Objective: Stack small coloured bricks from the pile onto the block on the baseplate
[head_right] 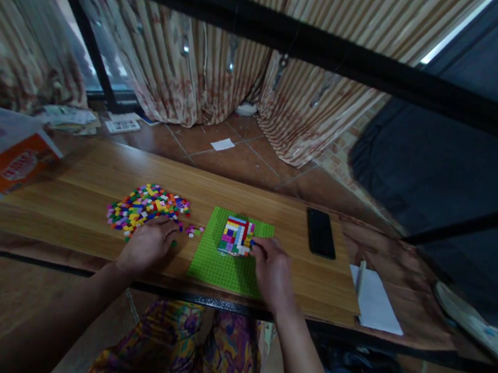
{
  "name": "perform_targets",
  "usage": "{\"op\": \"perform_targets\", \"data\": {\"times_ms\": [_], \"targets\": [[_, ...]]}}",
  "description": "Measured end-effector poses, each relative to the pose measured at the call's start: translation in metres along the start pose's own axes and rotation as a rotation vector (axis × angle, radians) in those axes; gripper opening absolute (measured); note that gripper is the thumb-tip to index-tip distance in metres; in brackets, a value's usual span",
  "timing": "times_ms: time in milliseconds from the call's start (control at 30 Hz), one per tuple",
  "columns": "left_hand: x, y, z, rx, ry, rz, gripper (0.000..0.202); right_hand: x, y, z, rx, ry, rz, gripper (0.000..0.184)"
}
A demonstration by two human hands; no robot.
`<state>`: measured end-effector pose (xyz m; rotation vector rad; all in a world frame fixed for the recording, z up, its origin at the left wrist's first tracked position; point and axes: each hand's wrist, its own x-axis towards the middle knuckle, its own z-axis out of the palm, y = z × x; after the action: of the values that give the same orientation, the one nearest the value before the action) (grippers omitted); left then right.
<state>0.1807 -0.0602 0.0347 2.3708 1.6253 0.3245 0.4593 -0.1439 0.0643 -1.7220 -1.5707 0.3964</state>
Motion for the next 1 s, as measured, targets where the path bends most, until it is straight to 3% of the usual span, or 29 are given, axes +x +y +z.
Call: {"op": "perform_targets", "data": {"times_ms": [233, 533, 800, 1000], "targets": [[0.001, -0.005, 0.005, -0.033, 0.043, 0.027, 0.03, 0.014, -0.002, -0.001, -0.176, -0.154, -0.174, 0.021], [0.0, -0.004, 0.004, -0.043, 0.058, 0.0, 0.027, 0.025, 0.004, 0.004, -0.18, -0.151, -0.185, 0.018], [0.0, -0.006, 0.003, 0.028, 0.077, 0.068, 0.03, 0.024, 0.003, 0.001, -0.238, -0.19, -0.232, 0.02], [0.001, -0.006, 0.002, 0.038, 0.048, 0.033, 0.029, 0.027, 0.004, 0.005, -0.123, -0.176, -0.175, 0.019]]}}
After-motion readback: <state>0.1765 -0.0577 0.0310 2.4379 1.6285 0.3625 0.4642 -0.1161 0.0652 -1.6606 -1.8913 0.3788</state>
